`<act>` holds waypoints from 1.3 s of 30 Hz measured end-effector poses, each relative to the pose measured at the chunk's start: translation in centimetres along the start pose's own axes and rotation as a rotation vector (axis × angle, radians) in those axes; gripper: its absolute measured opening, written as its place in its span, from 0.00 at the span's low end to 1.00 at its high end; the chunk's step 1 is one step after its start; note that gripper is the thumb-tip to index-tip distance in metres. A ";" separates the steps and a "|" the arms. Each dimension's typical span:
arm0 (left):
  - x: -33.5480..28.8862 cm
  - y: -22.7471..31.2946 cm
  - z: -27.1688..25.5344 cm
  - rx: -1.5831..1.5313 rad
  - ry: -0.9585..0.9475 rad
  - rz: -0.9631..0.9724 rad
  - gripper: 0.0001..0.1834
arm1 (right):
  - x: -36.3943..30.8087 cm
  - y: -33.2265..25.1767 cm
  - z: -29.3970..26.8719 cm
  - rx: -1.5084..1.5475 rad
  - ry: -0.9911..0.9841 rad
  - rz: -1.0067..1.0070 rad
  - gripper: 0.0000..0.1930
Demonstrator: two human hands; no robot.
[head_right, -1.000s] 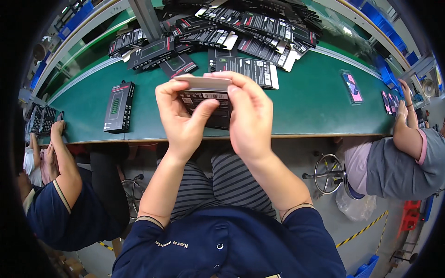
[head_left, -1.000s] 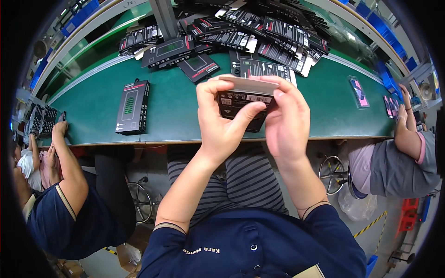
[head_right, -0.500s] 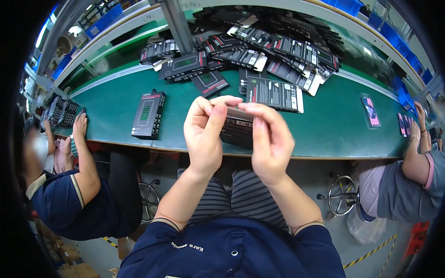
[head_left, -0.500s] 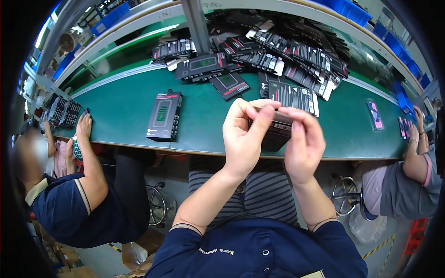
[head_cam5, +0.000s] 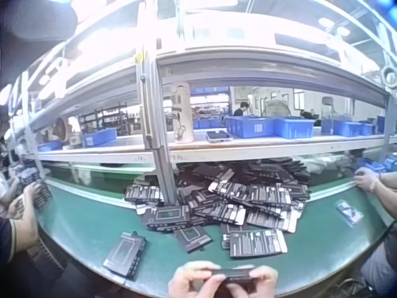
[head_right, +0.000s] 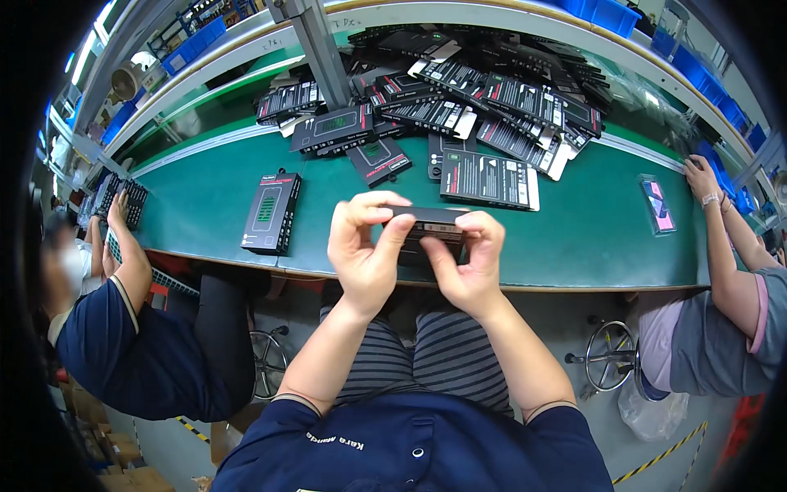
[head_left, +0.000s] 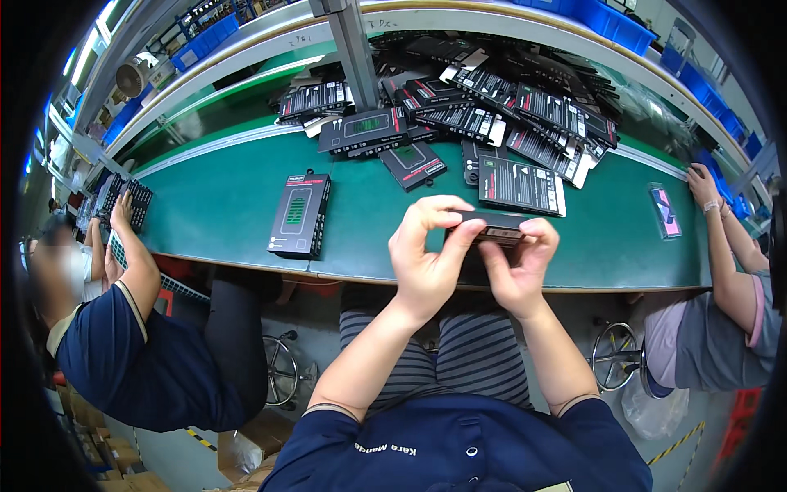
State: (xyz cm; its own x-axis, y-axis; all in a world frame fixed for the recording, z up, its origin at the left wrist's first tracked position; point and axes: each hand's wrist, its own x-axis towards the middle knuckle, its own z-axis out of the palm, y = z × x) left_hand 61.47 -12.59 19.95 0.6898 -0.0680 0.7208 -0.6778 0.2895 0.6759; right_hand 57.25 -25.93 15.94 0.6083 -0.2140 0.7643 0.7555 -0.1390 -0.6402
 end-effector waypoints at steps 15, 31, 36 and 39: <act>3.9 2.1 -20.6 0.741 0.112 -0.474 0.24 | 3.0 -0.2 -6.8 -1.272 -0.532 0.254 0.33; 3.5 -0.4 -12.6 2.034 -0.083 -0.488 0.23 | 6.6 2.4 -37.2 -1.757 0.170 0.446 0.31; 5.8 -2.0 -14.9 1.802 -0.208 -0.505 0.18 | 5.1 1.4 -36.8 -1.761 -0.076 0.702 0.30; 6.0 -2.0 -17.1 1.614 -0.248 -0.497 0.15 | 2.4 -0.6 -30.4 -1.694 -0.122 0.471 0.25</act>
State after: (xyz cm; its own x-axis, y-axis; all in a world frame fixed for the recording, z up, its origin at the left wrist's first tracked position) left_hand 71.30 2.74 20.31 0.9511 -0.0269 0.3078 -0.0832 -0.9817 0.1715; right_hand 50.85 -55.77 15.89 0.7535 -0.4719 0.4577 -0.4857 -0.8688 -0.0962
